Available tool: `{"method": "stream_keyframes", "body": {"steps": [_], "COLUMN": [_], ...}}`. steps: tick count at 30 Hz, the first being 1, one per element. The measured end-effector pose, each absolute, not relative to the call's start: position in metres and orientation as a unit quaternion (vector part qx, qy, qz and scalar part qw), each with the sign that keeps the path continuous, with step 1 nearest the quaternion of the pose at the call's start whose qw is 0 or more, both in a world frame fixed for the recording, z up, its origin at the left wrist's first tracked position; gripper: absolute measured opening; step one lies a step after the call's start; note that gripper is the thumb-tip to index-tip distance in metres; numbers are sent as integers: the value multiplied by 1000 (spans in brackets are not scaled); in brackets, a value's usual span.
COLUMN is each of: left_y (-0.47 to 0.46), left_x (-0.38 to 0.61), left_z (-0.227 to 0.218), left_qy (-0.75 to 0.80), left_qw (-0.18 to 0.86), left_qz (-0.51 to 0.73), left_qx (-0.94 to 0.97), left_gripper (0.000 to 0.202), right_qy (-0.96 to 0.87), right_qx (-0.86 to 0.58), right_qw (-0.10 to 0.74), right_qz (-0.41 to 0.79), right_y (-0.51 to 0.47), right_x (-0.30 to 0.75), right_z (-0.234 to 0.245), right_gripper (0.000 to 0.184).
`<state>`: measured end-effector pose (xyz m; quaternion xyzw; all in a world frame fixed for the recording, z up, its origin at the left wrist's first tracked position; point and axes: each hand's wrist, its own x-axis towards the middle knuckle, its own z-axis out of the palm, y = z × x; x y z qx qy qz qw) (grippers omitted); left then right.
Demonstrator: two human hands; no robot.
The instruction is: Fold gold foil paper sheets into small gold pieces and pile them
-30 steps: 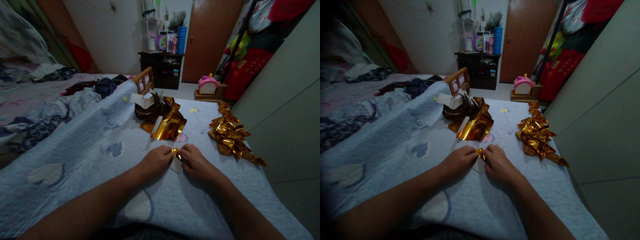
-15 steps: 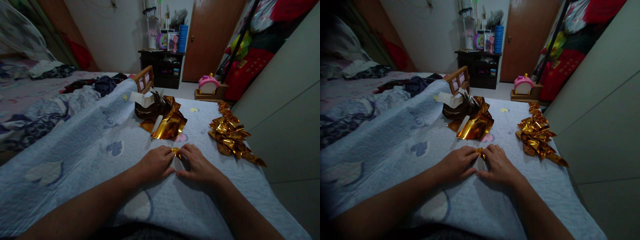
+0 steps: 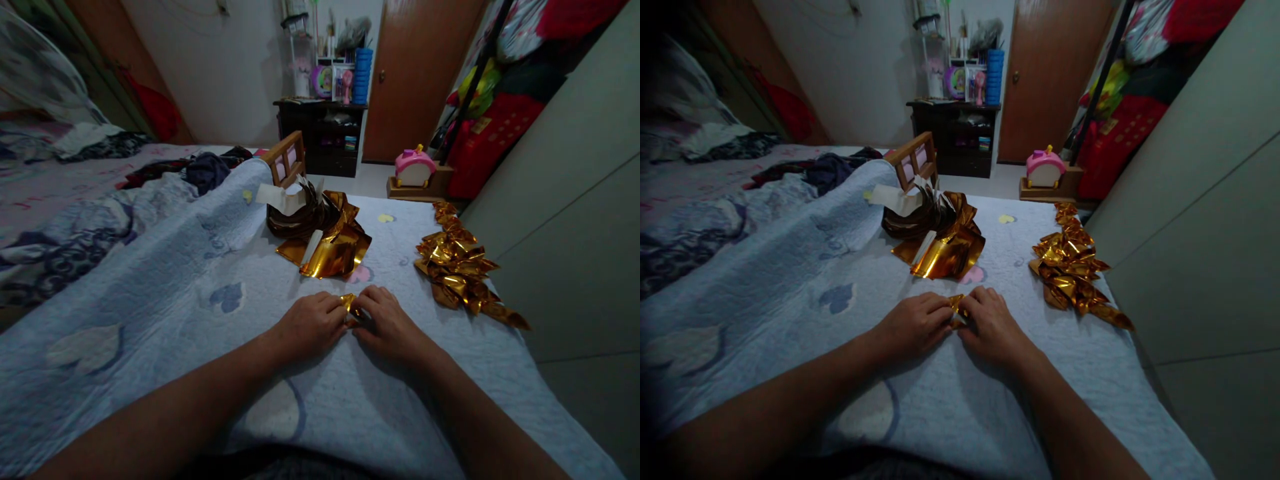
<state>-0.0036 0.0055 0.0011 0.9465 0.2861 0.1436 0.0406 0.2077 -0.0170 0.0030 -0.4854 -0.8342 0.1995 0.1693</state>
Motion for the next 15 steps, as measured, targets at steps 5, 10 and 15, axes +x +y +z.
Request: {"method": "stream_keyframes", "body": {"steps": [5,10,15], "left_y": [10,16,16], "left_x": [-5,-9,-10], "left_z": [-4,-5,-1], "left_qy": [268,255,268], "left_qw": [25,17,76], "left_qz": [159,157,172], "left_qx": [950,954,945], "left_gripper": [10,14,15], "right_qy": [-830,-827,-825], "right_qx": [-479,-472,-474], "right_qw": [196,227,235], "right_qz": [207,206,200], "right_y": [-15,-13,-11], "right_x": [206,202,201], "right_z": [-1,-6,-12], "right_gripper": [23,18,17]}}
